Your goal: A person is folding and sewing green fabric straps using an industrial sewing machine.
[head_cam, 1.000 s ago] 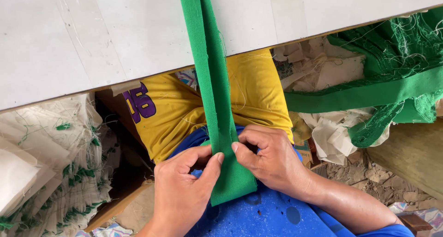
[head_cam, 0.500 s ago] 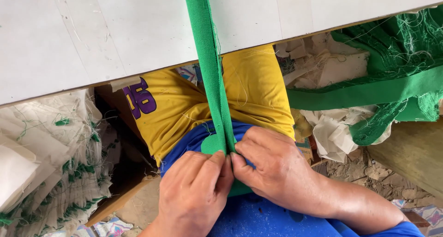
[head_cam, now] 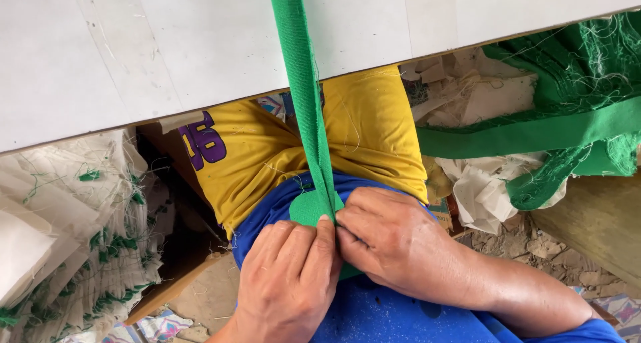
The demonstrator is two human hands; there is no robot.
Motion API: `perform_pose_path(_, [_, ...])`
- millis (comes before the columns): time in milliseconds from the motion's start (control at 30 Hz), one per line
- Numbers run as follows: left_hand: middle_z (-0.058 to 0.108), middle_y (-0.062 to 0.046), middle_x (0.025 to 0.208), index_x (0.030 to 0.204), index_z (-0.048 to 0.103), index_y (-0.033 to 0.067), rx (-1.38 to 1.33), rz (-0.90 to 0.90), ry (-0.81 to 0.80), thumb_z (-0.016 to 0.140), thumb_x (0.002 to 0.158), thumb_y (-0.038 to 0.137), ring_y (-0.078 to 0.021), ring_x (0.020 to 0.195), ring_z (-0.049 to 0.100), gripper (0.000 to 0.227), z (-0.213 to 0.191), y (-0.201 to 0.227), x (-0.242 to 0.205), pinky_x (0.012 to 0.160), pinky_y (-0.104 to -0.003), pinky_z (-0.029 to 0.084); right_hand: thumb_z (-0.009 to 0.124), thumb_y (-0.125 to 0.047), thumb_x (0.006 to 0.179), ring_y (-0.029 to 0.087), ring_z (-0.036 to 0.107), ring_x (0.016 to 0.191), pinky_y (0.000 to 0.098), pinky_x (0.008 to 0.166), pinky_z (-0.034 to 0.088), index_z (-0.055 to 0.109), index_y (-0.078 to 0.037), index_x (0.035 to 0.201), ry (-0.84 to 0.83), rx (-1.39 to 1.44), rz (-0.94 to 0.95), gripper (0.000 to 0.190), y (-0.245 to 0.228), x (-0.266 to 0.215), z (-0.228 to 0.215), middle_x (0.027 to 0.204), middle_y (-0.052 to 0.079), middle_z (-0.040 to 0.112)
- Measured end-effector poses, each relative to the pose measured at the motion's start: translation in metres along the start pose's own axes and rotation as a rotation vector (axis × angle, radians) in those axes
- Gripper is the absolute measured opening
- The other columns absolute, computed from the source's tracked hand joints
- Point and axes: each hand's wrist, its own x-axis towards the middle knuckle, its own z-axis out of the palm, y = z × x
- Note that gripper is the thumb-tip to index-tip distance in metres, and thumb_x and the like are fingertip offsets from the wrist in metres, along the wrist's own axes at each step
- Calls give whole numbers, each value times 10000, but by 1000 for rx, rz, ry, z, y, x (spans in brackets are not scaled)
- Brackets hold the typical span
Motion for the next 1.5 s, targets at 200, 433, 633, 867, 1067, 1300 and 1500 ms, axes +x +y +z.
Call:
perform_pose_path(200, [519,-103,752,1029,672,-60,63,48,-21,623,1008,50,-267,627,504,123,0,0,-2,549,-397,387,537,-112,1035,242,464,622,406,606,397,482,-69,728,-24,97,14,314,0,0,-4,697,65,458])
perform_pose_path(433, [658,-128,865,1060,694,-65,168,48,-30,605,1030,223,-263,743,649,304,-2,5,-3,662,-352,535,465,42,864,280,567,798,390,755,480,596,-16,973,-192,243,37,180,4,0,-18,877,101,559])
perform_pose_path(633, [509,-72,764,1036,675,-61,302,76,-95,577,998,-1,-226,637,503,121,-12,8,7,555,-352,409,541,-2,976,319,603,835,407,795,521,614,30,1072,-1,2,-159,125,9,1,-19,960,151,610])
perform_pose_path(867, [546,-103,766,1046,693,-85,477,176,-157,464,974,14,-221,625,471,260,-10,15,20,558,-342,361,694,-110,1016,215,500,783,350,661,447,691,-15,1095,361,-385,-629,124,45,18,-1,918,30,616])
perform_pose_path(1067, [560,1,822,1140,700,141,544,277,-274,617,893,195,-232,760,565,266,-53,-35,67,649,-375,466,570,-130,1045,217,503,876,418,783,361,695,-70,1169,410,-128,-404,186,62,-2,38,933,-37,640])
perform_pose_path(1300, [682,96,1047,1073,756,210,770,832,-488,691,921,318,-216,1022,553,197,-42,-115,174,819,-340,474,580,-76,1021,334,588,1111,584,1001,487,677,-84,1115,491,-47,-379,135,60,-1,44,977,49,532])
perform_pose_path(1500, [519,129,731,688,626,310,791,1006,-629,734,997,224,-205,897,535,338,-36,-117,199,714,-346,400,533,-31,1039,459,521,1351,665,1190,335,619,-97,1223,395,56,-370,214,61,-1,49,1123,113,533])
